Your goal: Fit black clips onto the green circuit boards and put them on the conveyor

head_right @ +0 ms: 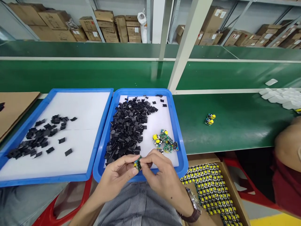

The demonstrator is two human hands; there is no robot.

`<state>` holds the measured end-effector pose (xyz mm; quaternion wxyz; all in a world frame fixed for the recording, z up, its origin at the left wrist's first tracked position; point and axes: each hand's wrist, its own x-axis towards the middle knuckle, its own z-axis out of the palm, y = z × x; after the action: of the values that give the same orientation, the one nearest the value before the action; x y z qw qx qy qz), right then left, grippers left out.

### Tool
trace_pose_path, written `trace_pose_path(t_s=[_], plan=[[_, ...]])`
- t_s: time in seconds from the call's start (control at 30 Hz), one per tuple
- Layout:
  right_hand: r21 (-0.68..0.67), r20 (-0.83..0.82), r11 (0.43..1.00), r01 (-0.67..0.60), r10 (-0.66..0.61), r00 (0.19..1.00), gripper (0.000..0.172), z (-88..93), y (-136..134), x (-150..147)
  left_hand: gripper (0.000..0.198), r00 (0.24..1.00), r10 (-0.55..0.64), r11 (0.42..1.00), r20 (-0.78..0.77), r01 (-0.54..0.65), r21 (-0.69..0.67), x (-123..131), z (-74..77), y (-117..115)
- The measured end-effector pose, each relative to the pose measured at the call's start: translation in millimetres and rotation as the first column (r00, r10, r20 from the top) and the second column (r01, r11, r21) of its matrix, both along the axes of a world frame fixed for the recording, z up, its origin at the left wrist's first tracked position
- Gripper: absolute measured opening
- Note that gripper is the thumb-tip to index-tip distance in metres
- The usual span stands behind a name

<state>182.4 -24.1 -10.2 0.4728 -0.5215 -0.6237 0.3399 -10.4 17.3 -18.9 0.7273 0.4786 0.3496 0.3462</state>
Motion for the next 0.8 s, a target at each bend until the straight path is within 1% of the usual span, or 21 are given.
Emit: trace_pose_path(t_s=[0.1,0.13,0.2,0.27,0.33,0.37,0.43,0.47,0.53,0.6,0.67,0.8], plan=[[-0.021,-0.059,1.0,0.018,-0.019,0.998,0.012,-3.5,0.8,-3.3,0.029,0.999,-0.002,1.0,-0.036,0.003,0.026,0.3,-0.1,-1.5],[-0.043,-0.105,0.999,0.018,-0.022,0.994,0.011,-5.4,1.5,-4.3,0.029,0.999,-0.003,0.999,-0.051,0.005,0.033,0.2,-0.4,-2.4],[-0.128,-0.251,0.992,-0.001,-0.031,0.967,0.008,-9.7,3.4,-5.7,0.03,0.997,-0.007,0.997,-0.083,0.013,0.071,0.3,-1.2,-4.4],[-0.216,-0.416,0.975,-0.044,-0.052,0.908,0.006,-13.7,4.8,-6.4,0.037,0.988,0.005,0.983,-0.152,0.023,0.183,0.8,-1.8,-6.6],[-0.255,-0.521,0.965,-0.053,-0.091,0.849,0.009,-16.2,4.5,-6.9,0.043,0.963,0.07,0.933,-0.259,0.028,0.358,2.0,-1.6,-8.7],[-0.252,-0.531,0.967,-0.04,-0.103,0.841,0.011,-16.7,3.3,-7.3,0.044,0.943,0.123,0.892,-0.309,0.031,0.45,2.9,-1.2,-9.6],[-0.209,-0.479,0.978,0.007,-0.109,0.871,0.016,-16.7,-1.1,-8.1,0.044,0.903,0.238,0.8,-0.357,0.026,0.6,5.2,0.0,-11.1],[-0.175,-0.435,0.984,0.029,-0.103,0.895,0.019,-16.4,-4.1,-8.5,0.043,0.891,0.282,0.76,-0.356,0.019,0.65,6.5,0.8,-11.8],[-0.114,-0.343,0.992,0.059,-0.095,0.935,0.026,-16.0,-11.0,-9.2,0.041,0.877,0.333,0.704,-0.347,0.014,0.71,9.2,2.0,-13.1],[-0.087,-0.285,0.992,0.092,-0.114,0.952,0.033,-16.3,-17.1,-9.6,0.038,0.871,0.356,0.667,-0.338,0.016,0.745,11.4,2.3,-14.3],[-0.087,-0.268,0.99,0.111,-0.131,0.954,0.034,-17.4,-21.2,-10.0,0.037,0.863,0.38,0.638,-0.333,0.016,0.77,12.6,1.3,-15.3],[-0.127,-0.391,0.991,0.049,-0.096,0.916,0.034,-19.9,-22.6,-11.5,0.037,0.837,0.43,0.613,-0.339,0.005,0.79,12.1,-3.2,-16.7]])
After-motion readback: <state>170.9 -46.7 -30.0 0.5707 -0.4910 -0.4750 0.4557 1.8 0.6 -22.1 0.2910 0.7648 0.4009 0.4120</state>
